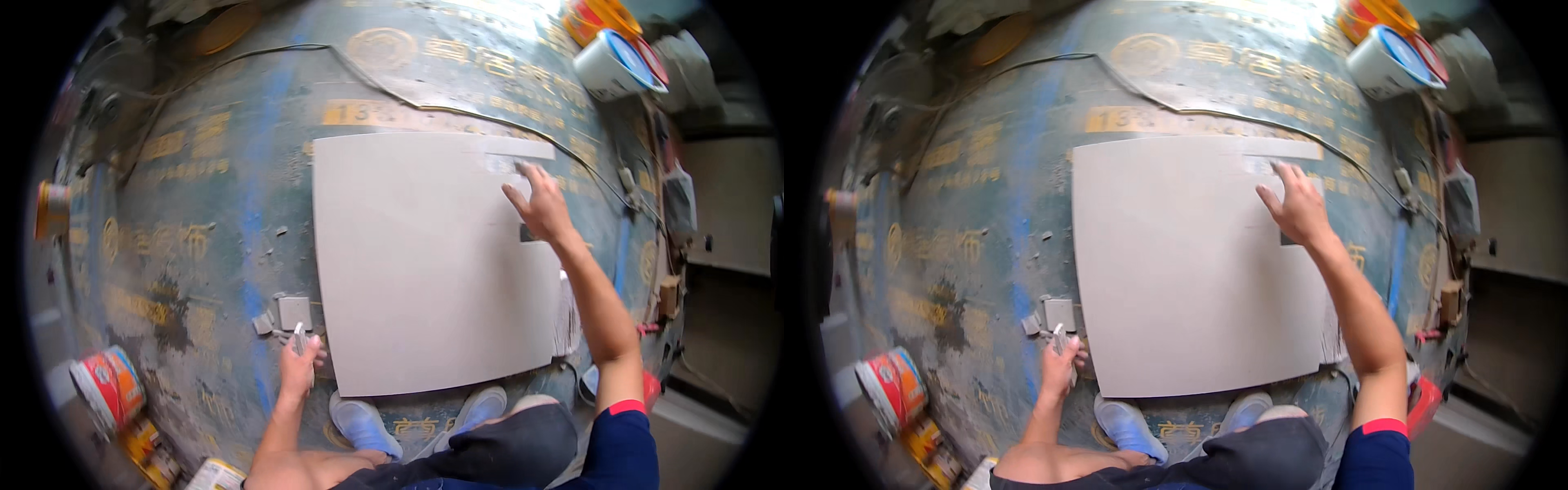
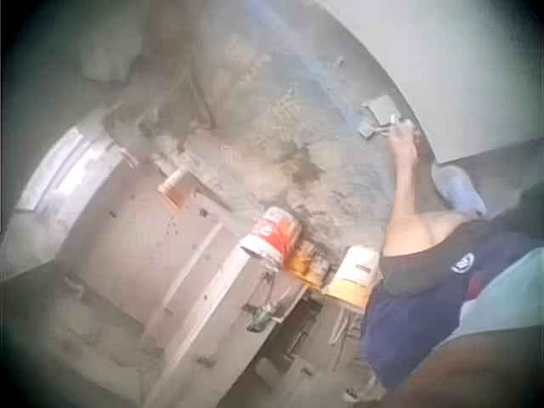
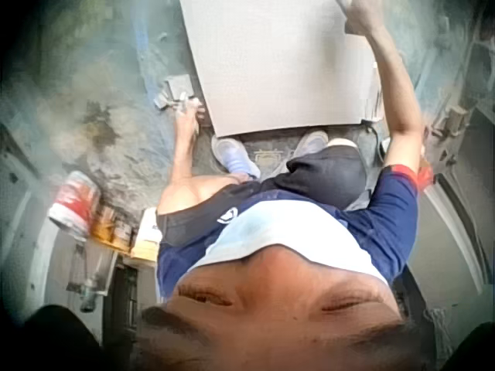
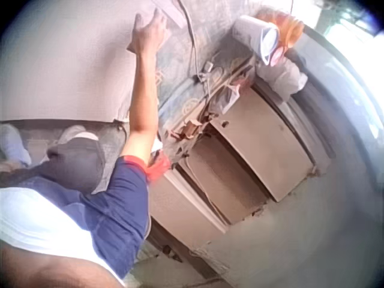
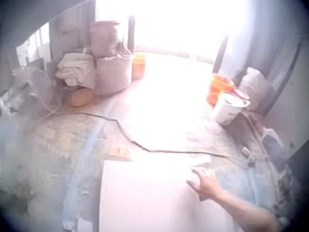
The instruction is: The person cuts a tile using a circular saw, wipes the tile surface, and uses a suction cup tool to position and install the tile onto a wall.
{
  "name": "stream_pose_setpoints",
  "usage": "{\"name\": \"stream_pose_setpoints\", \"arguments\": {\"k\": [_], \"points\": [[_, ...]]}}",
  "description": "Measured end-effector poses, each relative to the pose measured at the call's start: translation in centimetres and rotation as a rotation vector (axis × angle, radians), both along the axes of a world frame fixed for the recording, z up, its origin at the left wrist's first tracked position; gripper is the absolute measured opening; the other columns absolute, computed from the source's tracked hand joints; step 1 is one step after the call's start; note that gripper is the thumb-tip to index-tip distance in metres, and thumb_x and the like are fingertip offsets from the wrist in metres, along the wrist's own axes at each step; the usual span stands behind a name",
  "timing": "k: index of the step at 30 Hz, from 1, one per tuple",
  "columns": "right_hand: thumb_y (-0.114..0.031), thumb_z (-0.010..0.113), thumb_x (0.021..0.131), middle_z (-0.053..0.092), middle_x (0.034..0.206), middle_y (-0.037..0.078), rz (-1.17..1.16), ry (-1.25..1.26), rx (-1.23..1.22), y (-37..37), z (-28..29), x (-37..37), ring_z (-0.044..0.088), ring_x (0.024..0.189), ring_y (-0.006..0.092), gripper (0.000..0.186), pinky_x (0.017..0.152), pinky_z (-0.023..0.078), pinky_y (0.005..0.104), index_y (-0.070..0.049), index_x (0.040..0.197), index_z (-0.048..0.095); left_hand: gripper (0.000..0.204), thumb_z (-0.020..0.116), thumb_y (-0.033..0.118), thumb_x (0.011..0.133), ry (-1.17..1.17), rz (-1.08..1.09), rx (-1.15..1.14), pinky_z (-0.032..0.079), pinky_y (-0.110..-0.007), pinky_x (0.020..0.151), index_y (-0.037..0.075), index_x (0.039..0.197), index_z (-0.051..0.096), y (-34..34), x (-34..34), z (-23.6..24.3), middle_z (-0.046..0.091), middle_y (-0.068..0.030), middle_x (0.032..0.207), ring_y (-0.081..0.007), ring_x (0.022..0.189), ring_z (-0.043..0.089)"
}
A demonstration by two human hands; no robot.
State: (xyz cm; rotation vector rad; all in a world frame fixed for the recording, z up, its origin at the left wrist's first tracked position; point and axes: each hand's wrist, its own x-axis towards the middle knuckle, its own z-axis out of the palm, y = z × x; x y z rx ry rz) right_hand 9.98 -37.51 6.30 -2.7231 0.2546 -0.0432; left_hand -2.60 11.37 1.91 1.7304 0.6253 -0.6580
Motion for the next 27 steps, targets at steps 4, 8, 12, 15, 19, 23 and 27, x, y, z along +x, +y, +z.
{"name": "stream_pose_setpoints", "arguments": {"k": [4,8,12,15,19,23,27], "points": [[-0.043,0.064,0.088,0.053,0.129,0.020,0.360,0.012,-0.083,5.9,0.0,8.9,0.054,0.116,0.0362,0.062,0.098,0.044,0.0434,-0.002,0.132,0.049,0.026,0.067,0.024,0.090,0.206,0.203,-0.101,0.051,-0.028,0.062,0.000,0.097,0.061,1.7,-5.6,0.4,0.064,-0.0067,0.082,-0.0139,0.070,0.062],[-0.071,0.061,0.077,0.065,0.106,0.023,0.422,0.645,-0.087,7.1,-1.4,17.2,0.060,0.105,0.0363,0.083,0.092,0.046,0.0414,0.005,0.112,0.065,0.026,0.072,0.025,0.086,0.103,0.056,-0.016,0.048,-0.030,0.065,0.001,0.090,0.063,-0.1,-7.6,-0.6,0.061,-0.0041,0.078,-0.0121,0.069,0.056],[-0.080,0.062,0.068,0.066,0.108,0.024,0.278,0.721,-0.037,6.2,-3.7,18.2,0.062,0.103,0.0327,0.094,0.090,0.046,0.0402,0.006,0.106,0.068,0.039,0.073,0.033,0.082,0.054,0.025,0.175,0.048,-0.039,0.072,-0.002,0.093,0.062,-1.9,-7.5,-1.6,0.064,-0.0139,0.081,-0.0266,0.077,0.061],[-0.079,0.062,0.069,0.062,0.118,0.026,0.244,0.788,-0.057,7.5,-2.1,17.9,0.059,0.114,0.0340,0.100,0.097,0.044,0.0406,0.008,0.118,0.062,0.042,0.070,0.035,0.083,0.105,-0.024,0.338,0.048,-0.046,0.078,-0.003,0.099,0.063,-2.4,-6.7,-0.5,0.066,-0.0247,0.093,-0.0418,0.091,0.062],[-0.077,0.062,0.072,0.067,0.097,0.022,0.287,0.807,0.032,7.9,2.3,17.0,0.064,0.095,0.0300,0.092,0.085,0.048,0.0393,0.008,0.107,0.066,0.037,0.072,0.032,0.081,0.137,0.029,0.426,0.048,-0.048,0.076,-0.002,0.096,0.062,-1.9,-7.0,4.1,0.066,-0.0257,0.093,-0.0440,0.090,0.062],[-0.072,0.061,0.078,0.067,0.094,0.018,0.169,0.783,0.037,6.1,10.4,15.4,0.063,0.091,0.0259,0.081,0.081,0.048,0.0397,0.006,0.099,0.068,0.033,0.072,0.030,0.081,0.058,0.011,0.422,0.047,-0.048,0.073,0.000,0.090,0.060,-1.5,-4.2,12.1,0.065,-0.0238,0.089,-0.0440,0.087,0.061],[-0.056,0.052,0.092,0.061,0.074,0.005,0.192,0.747,0.252,3.8,22.2,13.7,0.055,0.075,0.0117,0.063,0.069,0.044,0.0328,0.005,0.091,0.066,0.031,0.074,0.025,0.079,-0.072,-0.053,0.479,0.045,-0.046,0.067,0.001,0.087,0.056,0.4,-2.0,19.9,0.063,-0.0206,0.079,-0.0417,0.078,0.059]]}}
